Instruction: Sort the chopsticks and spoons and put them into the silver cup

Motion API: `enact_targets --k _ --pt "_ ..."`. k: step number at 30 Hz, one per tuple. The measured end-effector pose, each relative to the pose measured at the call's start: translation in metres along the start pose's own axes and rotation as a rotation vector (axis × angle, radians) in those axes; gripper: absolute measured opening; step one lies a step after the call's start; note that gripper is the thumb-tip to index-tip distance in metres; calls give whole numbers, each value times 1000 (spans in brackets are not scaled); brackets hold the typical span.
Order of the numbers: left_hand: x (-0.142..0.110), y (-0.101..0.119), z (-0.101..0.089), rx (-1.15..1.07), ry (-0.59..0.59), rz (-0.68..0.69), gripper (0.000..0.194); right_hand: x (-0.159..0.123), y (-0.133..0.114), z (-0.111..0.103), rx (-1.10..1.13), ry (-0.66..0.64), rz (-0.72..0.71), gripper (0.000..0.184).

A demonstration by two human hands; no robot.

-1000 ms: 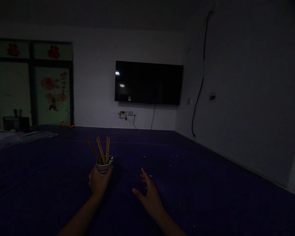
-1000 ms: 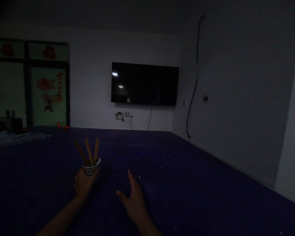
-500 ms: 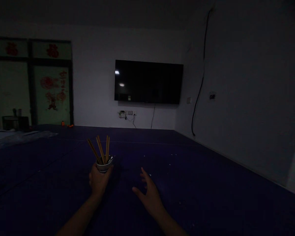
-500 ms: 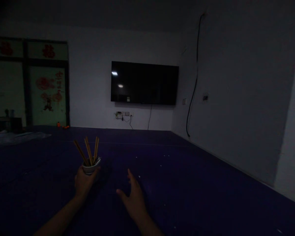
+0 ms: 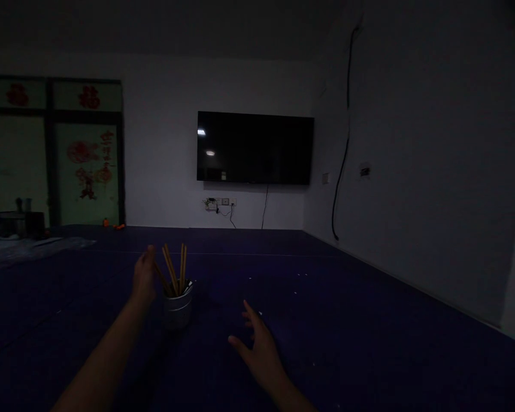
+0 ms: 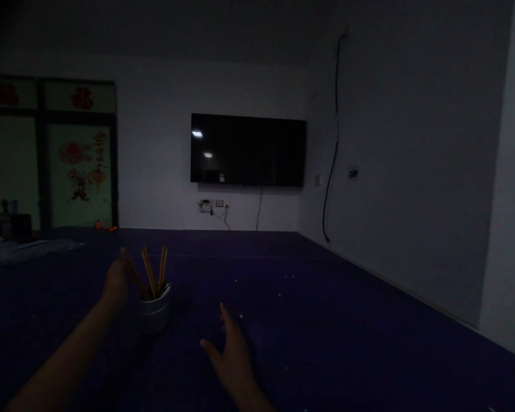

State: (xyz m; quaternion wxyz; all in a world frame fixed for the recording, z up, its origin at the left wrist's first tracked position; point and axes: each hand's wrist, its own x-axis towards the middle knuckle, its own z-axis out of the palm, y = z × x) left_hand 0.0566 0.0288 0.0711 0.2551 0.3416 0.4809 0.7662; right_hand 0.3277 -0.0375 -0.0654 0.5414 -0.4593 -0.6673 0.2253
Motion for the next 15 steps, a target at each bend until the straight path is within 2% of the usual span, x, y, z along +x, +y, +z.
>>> enact_targets --k 2,4,6,9,11,15 --pt "12 11 4 -98 -161 -227 60 0 0 0 -7 4 -7 71" --pt "20 12 6 -134 -245 -317 50 -1 0 0 -13 3 -16 71" --pt "23 6 6 -103 -238 -279 45 -1 -1 -1 -23 -1 -19 71" --pt "24 -5 8 -2 -186 -168 48 -1 -2 -3 -42 -2 -26 71" --pt "23 -9 11 48 -219 -149 50 -1 -3 -4 -50 -10 -30 70" --pt "21 -13 15 50 -318 -197 47 -1 -4 -4 -77 -34 -22 69"
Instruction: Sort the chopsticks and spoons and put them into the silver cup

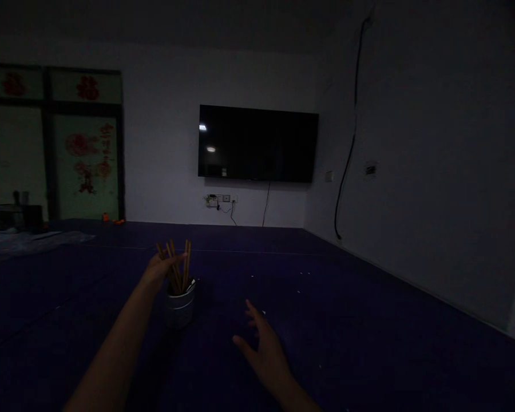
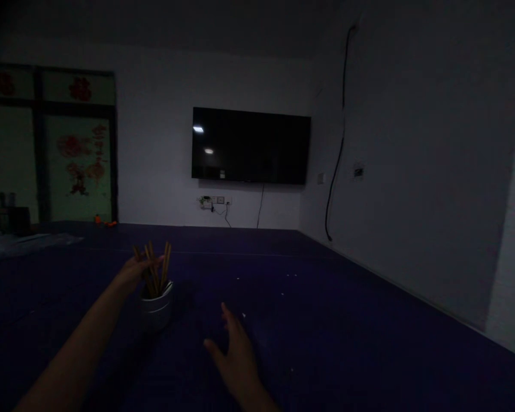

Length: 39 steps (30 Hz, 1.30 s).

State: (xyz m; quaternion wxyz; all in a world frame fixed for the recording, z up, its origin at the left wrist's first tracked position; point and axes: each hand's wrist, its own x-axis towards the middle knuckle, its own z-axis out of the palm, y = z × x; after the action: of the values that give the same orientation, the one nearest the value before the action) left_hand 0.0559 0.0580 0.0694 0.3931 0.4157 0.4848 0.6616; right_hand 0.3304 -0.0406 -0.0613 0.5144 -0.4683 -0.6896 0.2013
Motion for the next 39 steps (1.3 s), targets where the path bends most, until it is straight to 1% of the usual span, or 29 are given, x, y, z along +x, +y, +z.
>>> enact_targets --k 3,7,10,14,18,23,28,31,39 --pt "1 -6 3 6 5 -5 43 -1 0 0 -26 -26 -10 68" --pt "-1 -13 9 37 -7 11 46 -4 0 -1 -45 -58 -22 68" --pt "-3 -12 12 51 -34 10 47 -4 0 -1 -56 -74 -20 66" --pt "-6 -9 13 97 -80 31 42 -4 -1 0 -69 -83 -23 62" --pt "-8 -10 15 142 -79 50 42 -3 -2 -1 -78 -75 -34 60" --pt "-10 -11 18 161 -93 55 38 -3 -5 -3 -87 -83 -51 58" --pt "-10 -9 18 177 -99 33 37 -3 -6 -3 -107 -87 -56 56" --pt "-9 -9 17 202 -90 23 34 -3 -5 -3 -112 -78 -70 55" --pt "-3 -10 10 251 -113 26 25 -3 -4 -4 -108 -86 -78 54"
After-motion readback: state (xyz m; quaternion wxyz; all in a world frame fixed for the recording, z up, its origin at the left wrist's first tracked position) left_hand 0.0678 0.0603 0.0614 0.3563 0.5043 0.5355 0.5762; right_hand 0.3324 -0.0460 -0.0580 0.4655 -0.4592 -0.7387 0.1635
